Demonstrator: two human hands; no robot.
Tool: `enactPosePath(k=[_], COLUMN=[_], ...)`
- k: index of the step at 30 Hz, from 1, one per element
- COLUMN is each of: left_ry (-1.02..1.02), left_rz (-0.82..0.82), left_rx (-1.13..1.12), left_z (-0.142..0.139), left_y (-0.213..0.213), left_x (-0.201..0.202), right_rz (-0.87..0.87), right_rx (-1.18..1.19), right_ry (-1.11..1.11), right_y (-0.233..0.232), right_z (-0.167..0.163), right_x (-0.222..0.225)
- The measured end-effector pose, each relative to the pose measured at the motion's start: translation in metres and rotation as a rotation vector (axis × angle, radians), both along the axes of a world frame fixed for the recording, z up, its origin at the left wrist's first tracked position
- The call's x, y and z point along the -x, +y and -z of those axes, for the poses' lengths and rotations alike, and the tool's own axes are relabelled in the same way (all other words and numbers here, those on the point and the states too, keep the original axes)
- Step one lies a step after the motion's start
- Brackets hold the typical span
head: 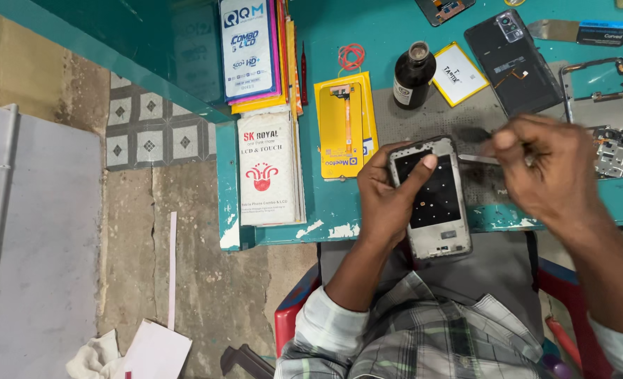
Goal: The person works on a disassembled smartphone at a repair bench, prying at the phone frame with a small tool, wiping the frame and screen area with a cloth, cutting and applying adhesive tape to the frame, and peeling the protective liner from a replacement display panel with an attached flex cable.
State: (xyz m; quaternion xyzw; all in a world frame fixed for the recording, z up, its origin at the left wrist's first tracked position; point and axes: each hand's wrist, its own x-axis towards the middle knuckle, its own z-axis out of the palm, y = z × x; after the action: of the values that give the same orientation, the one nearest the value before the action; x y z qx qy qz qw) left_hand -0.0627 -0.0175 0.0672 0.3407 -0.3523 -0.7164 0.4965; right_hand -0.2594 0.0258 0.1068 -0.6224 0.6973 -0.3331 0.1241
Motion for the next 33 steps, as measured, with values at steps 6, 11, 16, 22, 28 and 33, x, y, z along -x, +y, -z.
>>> enactPosePath(k=[6, 11, 16, 22, 28, 33], left_ry=[-0.160, -0.256, -0.181, -0.257, -0.252, -0.248], left_rz=[0.114, 0.150, 0.143, 0.066, 0.015, -0.011], left_rx=[0.246, 0.258, 0.164, 0.101, 0.245, 0.245], left_z=[0.002, 0.000, -0.001, -0.011, -0.010, -0.001], left_y=[0.008, 0.007, 0.007, 0.007, 0.008, 0.009], left_x=[-0.002, -0.009, -0.004, -0.007, -0.004, -0.002], right_rz=[-0.203, -0.320, -0.342, -0.122, -0.077, -0.085], right_rx=[0.199, 0.089, 0.021, 0.091, 0.233, 0.281], right_ry=[0.693, 0.836, 0.864, 0.723, 0.570, 0.560], right_y=[-0.015, -0.034, -0.035, -0.038, -0.014, -0.020], right_z=[-0.016, -0.034, -0.035, -0.031, -0.041, -0.043], right_x=[0.010, 0.007, -0.002, 0.038, 0.011, -0.015])
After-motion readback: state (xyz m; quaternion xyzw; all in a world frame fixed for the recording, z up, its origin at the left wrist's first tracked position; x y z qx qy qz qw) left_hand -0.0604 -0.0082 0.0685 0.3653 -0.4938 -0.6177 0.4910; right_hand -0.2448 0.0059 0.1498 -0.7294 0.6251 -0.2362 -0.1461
